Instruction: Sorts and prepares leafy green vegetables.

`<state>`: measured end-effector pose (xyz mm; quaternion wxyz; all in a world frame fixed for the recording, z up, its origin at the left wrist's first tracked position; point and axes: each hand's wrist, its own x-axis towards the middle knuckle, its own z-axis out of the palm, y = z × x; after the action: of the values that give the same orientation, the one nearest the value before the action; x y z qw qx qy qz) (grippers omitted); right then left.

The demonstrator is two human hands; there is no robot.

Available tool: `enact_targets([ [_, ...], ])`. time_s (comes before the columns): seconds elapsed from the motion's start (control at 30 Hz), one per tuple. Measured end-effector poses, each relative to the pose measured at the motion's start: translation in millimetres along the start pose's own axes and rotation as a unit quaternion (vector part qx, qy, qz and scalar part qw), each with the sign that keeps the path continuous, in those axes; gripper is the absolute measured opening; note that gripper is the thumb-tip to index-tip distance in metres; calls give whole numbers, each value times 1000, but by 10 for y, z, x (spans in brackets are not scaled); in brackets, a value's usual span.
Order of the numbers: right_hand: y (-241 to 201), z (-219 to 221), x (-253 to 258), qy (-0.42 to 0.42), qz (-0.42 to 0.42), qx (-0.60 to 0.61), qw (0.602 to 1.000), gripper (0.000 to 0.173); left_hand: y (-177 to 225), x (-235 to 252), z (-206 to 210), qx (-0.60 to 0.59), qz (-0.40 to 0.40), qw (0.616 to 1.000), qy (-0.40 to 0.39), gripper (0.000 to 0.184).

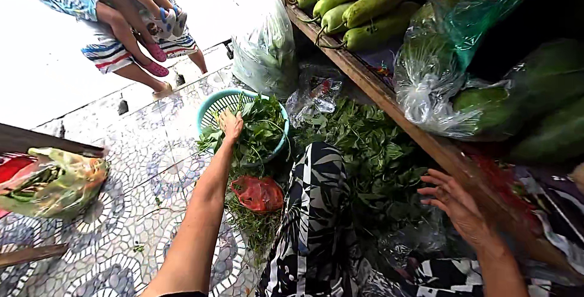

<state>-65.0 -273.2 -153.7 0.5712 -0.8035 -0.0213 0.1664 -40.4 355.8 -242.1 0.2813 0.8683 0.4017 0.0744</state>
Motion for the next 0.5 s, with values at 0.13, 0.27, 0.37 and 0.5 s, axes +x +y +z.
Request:
enact_targets([
  [0.13, 110, 112, 31, -18, 48, -17, 999, 69, 286, 492, 261, 77, 132, 976, -157, 50],
  [0.27, 192, 219, 17, -38, 93, -32, 994, 70, 246, 449, 220, 149, 154, 960, -182, 59],
  [0.37, 246, 227, 8, -54, 122, -39, 990, 68, 315, 108, -352, 197, 5, 957, -214, 60],
  [0.5, 115, 279, 35, -57, 108, -59, 991, 64, -180, 753, -130, 203, 43, 947, -245, 58],
])
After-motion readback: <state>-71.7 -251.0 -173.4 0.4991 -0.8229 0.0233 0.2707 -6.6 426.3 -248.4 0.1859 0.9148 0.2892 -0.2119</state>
